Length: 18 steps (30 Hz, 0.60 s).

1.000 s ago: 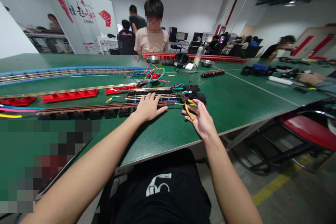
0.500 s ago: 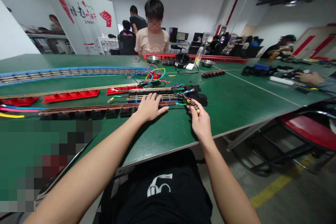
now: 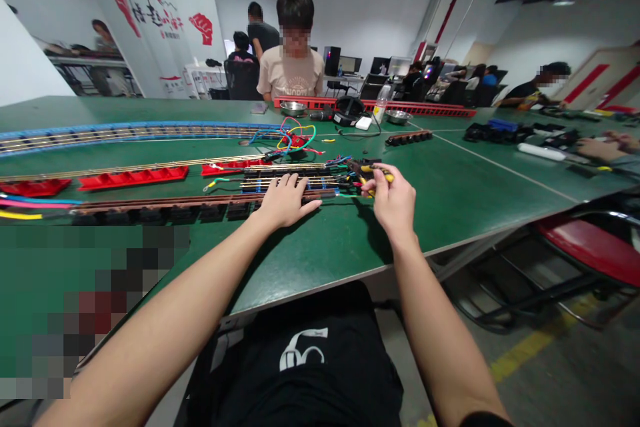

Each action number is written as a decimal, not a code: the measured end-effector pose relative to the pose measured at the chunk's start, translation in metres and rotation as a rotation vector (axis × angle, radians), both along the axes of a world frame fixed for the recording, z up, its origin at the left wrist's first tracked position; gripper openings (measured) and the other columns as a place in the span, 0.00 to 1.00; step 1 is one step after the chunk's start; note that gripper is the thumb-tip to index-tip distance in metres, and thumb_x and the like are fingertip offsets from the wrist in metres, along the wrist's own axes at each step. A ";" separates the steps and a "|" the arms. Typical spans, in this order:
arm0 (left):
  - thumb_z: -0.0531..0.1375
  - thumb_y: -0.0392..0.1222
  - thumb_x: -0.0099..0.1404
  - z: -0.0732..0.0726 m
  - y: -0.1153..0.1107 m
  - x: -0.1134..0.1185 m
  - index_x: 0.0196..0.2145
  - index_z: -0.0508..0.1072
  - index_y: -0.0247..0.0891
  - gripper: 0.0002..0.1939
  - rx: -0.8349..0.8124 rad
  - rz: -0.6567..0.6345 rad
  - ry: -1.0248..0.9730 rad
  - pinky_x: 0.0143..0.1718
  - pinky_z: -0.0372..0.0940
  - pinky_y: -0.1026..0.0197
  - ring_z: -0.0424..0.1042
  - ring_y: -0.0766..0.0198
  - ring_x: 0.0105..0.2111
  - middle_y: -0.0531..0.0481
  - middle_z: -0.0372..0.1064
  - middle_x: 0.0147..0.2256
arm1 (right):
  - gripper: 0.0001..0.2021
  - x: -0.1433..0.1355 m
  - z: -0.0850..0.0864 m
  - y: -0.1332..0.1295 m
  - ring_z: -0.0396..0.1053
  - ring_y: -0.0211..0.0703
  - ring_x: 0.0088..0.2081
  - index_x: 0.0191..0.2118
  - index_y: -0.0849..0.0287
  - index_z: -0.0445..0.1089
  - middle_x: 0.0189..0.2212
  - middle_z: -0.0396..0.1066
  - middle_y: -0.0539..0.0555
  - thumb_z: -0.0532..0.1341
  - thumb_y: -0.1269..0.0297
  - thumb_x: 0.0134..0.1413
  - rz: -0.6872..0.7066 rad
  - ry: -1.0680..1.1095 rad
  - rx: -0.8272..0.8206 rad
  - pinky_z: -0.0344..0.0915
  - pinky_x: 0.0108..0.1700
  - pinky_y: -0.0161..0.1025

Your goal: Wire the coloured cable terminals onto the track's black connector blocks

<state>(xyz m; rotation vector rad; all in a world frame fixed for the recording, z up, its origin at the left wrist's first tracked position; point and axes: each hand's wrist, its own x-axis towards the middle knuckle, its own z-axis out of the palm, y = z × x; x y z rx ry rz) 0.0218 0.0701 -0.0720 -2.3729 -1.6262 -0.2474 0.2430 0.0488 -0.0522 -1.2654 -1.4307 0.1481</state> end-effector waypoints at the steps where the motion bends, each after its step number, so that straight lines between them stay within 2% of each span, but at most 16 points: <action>1: 0.41 0.67 0.67 0.000 0.000 0.000 0.63 0.58 0.34 0.40 0.003 0.002 0.003 0.58 0.54 0.44 0.56 0.44 0.62 0.35 0.57 0.63 | 0.18 -0.001 0.006 0.011 0.75 0.41 0.23 0.43 0.60 0.71 0.23 0.76 0.51 0.52 0.52 0.63 0.035 -0.006 -0.044 0.69 0.29 0.35; 3: 0.41 0.67 0.67 0.000 -0.001 0.001 0.63 0.58 0.34 0.40 0.008 0.008 0.009 0.58 0.54 0.44 0.57 0.44 0.61 0.35 0.57 0.62 | 0.17 -0.005 0.012 0.030 0.73 0.41 0.19 0.38 0.60 0.71 0.22 0.75 0.52 0.52 0.52 0.62 0.069 0.015 -0.129 0.67 0.24 0.34; 6: 0.41 0.66 0.67 0.000 -0.001 0.000 0.63 0.59 0.34 0.40 0.011 0.008 0.012 0.58 0.54 0.44 0.57 0.44 0.61 0.35 0.57 0.62 | 0.18 -0.008 0.007 0.044 0.71 0.40 0.17 0.37 0.60 0.70 0.22 0.75 0.52 0.51 0.51 0.63 0.058 0.052 -0.173 0.66 0.22 0.34; 12: 0.43 0.65 0.67 0.005 -0.003 0.003 0.64 0.57 0.33 0.39 -0.014 0.017 0.013 0.61 0.49 0.42 0.52 0.44 0.64 0.34 0.53 0.64 | 0.21 -0.004 -0.012 0.044 0.75 0.44 0.25 0.41 0.58 0.71 0.24 0.76 0.53 0.49 0.47 0.63 -0.045 -0.042 -0.124 0.69 0.32 0.38; 15: 0.44 0.66 0.66 0.016 -0.026 0.011 0.65 0.56 0.33 0.41 0.001 0.000 0.019 0.63 0.45 0.39 0.49 0.42 0.66 0.34 0.51 0.65 | 0.22 -0.002 -0.014 0.044 0.77 0.46 0.30 0.42 0.57 0.71 0.25 0.76 0.53 0.48 0.45 0.64 -0.055 -0.105 -0.110 0.69 0.35 0.39; 18: 0.44 0.66 0.66 0.028 -0.070 0.016 0.66 0.55 0.36 0.40 0.028 -0.064 -0.034 0.64 0.45 0.40 0.50 0.45 0.66 0.38 0.51 0.66 | 0.23 -0.003 -0.015 0.043 0.77 0.47 0.31 0.45 0.55 0.71 0.25 0.76 0.53 0.47 0.45 0.64 -0.053 -0.145 -0.095 0.68 0.36 0.39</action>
